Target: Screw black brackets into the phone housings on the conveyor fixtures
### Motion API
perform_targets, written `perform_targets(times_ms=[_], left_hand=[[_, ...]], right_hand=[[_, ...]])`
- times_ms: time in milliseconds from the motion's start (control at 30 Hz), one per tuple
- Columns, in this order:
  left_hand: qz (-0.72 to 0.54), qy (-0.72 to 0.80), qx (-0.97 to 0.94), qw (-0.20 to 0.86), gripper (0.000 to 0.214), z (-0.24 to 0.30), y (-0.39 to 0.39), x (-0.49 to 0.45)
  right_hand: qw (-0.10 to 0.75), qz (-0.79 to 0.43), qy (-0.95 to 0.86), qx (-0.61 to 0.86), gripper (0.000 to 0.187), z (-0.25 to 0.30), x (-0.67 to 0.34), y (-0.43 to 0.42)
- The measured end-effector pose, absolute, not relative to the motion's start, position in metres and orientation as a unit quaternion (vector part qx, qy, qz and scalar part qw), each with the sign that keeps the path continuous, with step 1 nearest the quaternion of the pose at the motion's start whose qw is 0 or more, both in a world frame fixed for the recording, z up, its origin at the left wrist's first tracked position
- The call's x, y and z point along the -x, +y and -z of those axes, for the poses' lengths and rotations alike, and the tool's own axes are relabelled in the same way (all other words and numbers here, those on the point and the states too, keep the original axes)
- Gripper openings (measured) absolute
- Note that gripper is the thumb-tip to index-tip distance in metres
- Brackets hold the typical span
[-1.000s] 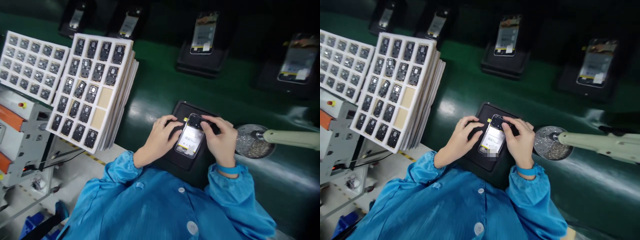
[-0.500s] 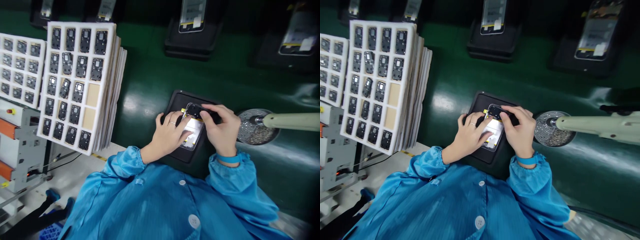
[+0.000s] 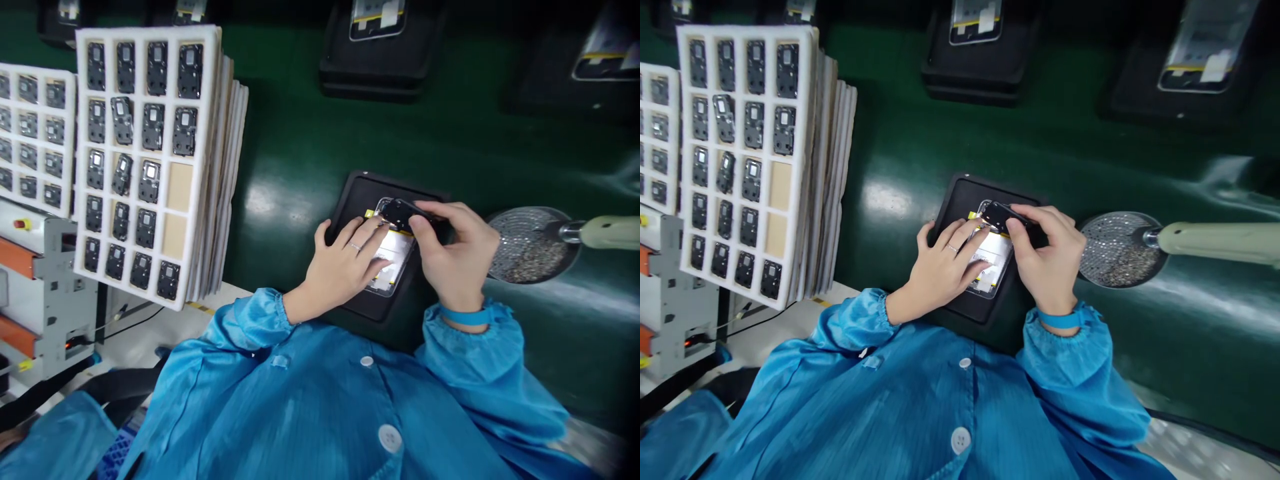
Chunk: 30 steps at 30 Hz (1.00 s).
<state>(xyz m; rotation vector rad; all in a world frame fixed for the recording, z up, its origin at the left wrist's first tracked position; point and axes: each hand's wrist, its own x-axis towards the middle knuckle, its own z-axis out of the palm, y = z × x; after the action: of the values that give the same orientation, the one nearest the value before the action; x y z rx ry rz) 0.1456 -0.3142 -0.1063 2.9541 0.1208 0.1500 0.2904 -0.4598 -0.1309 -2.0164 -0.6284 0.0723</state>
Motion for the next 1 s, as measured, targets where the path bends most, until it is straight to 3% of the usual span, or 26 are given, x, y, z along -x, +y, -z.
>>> perform_targets(times_ms=[200,433,600,667,800,1000], left_hand=[[-0.046,0.031,-0.997,0.046,0.058,0.102,-0.320,-0.146],[-0.042,0.002,-0.998,-0.046,0.076,0.095,-0.338,-0.157],[-0.039,0.003,-0.999,0.006,0.088,0.089,-0.334,-0.160],[-0.017,0.020,-0.996,0.086,0.081,0.084,-0.319,-0.164],[-0.023,0.028,-0.983,0.182,0.046,0.085,-0.277,-0.185],[-0.032,-0.102,-0.973,0.205,0.041,0.117,-0.241,-0.215]], right_hand=[[0.492,-0.033,-0.258,0.831,0.023,0.131,-0.291,-0.460],[0.503,-0.039,-0.247,0.827,0.022,0.131,-0.292,-0.459],[0.508,-0.051,-0.241,0.825,0.023,0.130,-0.293,-0.459],[0.505,-0.058,-0.245,0.826,0.024,0.129,-0.294,-0.458],[0.482,-0.076,-0.261,0.833,0.028,0.127,-0.295,-0.457],[0.440,-0.078,-0.294,0.845,0.038,0.130,-0.297,-0.457]])
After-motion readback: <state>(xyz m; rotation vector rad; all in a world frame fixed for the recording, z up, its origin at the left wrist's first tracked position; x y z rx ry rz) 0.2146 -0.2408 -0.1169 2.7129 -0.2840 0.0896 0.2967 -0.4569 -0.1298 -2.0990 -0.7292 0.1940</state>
